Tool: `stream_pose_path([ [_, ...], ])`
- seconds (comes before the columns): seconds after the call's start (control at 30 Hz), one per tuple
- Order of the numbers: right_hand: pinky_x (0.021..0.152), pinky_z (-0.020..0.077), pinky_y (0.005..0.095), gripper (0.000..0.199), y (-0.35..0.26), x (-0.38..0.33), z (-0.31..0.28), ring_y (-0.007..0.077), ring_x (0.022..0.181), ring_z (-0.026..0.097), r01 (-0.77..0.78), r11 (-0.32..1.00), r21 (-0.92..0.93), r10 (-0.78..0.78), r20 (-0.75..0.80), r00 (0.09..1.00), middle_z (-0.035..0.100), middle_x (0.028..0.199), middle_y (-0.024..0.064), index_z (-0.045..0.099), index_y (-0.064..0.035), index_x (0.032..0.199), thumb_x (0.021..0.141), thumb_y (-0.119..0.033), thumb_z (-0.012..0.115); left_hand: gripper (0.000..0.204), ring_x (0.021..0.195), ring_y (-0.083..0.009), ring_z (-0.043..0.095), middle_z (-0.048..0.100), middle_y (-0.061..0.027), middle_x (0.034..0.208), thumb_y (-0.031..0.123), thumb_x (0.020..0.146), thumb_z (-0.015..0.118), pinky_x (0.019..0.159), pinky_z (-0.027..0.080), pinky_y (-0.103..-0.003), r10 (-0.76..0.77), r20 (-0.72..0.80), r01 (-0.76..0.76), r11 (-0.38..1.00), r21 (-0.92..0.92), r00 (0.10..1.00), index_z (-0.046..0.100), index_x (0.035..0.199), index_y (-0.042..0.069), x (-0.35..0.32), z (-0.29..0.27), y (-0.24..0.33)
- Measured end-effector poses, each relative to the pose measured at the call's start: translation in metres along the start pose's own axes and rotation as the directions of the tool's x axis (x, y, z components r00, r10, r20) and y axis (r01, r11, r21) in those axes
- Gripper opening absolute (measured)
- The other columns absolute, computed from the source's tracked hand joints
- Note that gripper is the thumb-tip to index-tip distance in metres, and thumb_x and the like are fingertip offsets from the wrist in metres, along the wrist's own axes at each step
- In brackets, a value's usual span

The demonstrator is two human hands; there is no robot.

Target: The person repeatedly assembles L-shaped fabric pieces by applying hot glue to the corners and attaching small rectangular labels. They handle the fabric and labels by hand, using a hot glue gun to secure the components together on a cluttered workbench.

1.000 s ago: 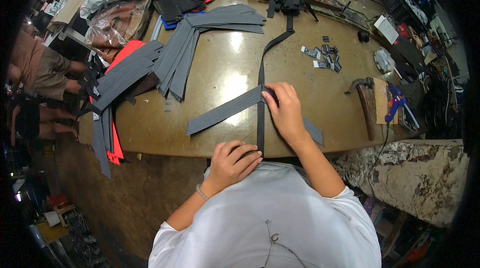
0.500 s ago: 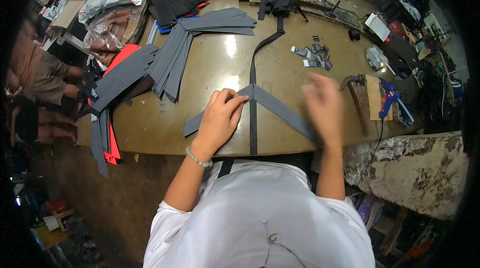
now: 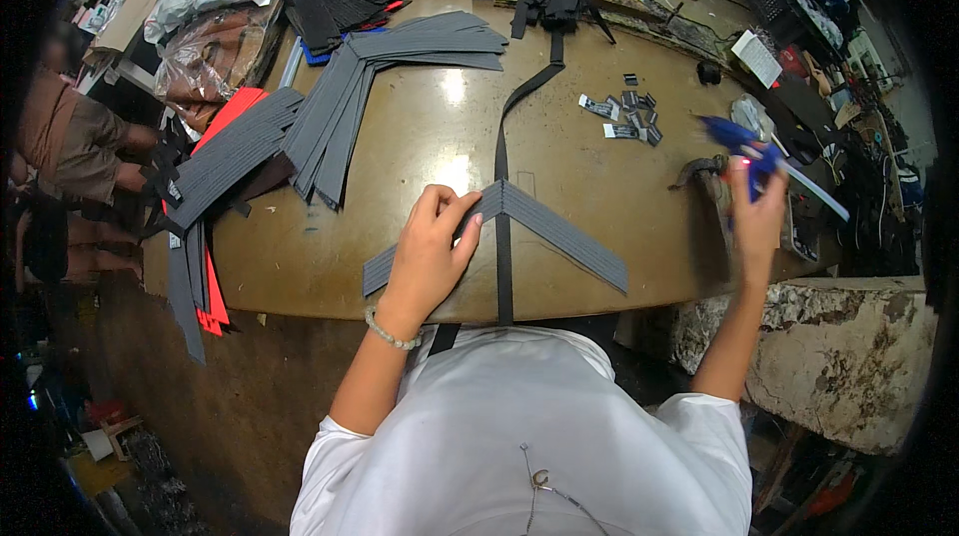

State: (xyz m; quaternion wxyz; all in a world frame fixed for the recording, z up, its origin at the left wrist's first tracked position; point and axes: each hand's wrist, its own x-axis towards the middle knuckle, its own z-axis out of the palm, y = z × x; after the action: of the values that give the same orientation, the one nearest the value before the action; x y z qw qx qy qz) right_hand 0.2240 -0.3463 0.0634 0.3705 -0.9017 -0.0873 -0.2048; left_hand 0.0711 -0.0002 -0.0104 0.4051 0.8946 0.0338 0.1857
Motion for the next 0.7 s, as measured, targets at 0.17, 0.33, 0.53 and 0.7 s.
stream_pose_path([
  [0.17,0.067,0.0519,0.0339,0.046,-0.087,-0.03,0.063,0.0187,0.077,0.066,0.028,0.941,0.337,-0.224,0.558,0.799,0.067,0.092,0.0129,0.049,-0.0035,0.122,0.085,-0.019,0.071,0.024,0.083,-0.0283,0.057,0.055,-0.0126,0.093,0.009,0.085,0.069,0.075,0.048,-0.037,0.023,0.026,-0.024,0.999,0.038,0.999,0.067,0.107,0.0,0.002,0.0,0.002],
  [0.33,0.066,0.0519,0.0432,0.049,-0.094,-0.026,0.09,0.0407,0.075,0.068,0.189,0.958,0.216,-0.283,0.595,0.753,0.068,0.086,0.0218,0.045,-0.0047,0.122,0.088,-0.03,0.07,0.024,0.083,-0.0288,0.057,0.055,-0.0128,0.092,0.009,0.085,0.069,0.075,0.048,-0.038,0.047,0.019,-0.048,0.998,0.038,0.999,0.067,0.107,0.0,0.003,-0.001,0.001],
  [0.53,0.063,0.0515,0.049,0.049,-0.095,-0.024,0.098,0.0445,0.072,0.066,0.254,0.95,0.183,-0.312,0.621,0.719,0.068,0.082,0.0237,0.043,-0.0068,0.123,0.09,-0.034,0.066,0.025,0.08,-0.0279,0.058,0.056,-0.0134,0.09,0.009,0.084,0.07,0.073,0.049,-0.036,0.064,-0.012,-0.064,0.997,0.039,0.998,0.068,0.107,0.001,0.002,0.002,-0.002],
  [0.7,0.062,0.0519,0.0493,0.05,-0.086,-0.038,0.091,0.0443,0.07,0.066,0.227,0.96,0.161,-0.276,0.67,0.689,0.066,0.077,0.0235,0.043,-0.0067,0.122,0.089,-0.035,0.066,0.025,0.08,-0.027,0.058,0.056,-0.0138,0.091,0.009,0.084,0.071,0.072,0.049,-0.034,0.056,-0.007,-0.056,0.998,0.028,0.998,0.068,0.107,0.0,0.002,0.003,-0.004],
])
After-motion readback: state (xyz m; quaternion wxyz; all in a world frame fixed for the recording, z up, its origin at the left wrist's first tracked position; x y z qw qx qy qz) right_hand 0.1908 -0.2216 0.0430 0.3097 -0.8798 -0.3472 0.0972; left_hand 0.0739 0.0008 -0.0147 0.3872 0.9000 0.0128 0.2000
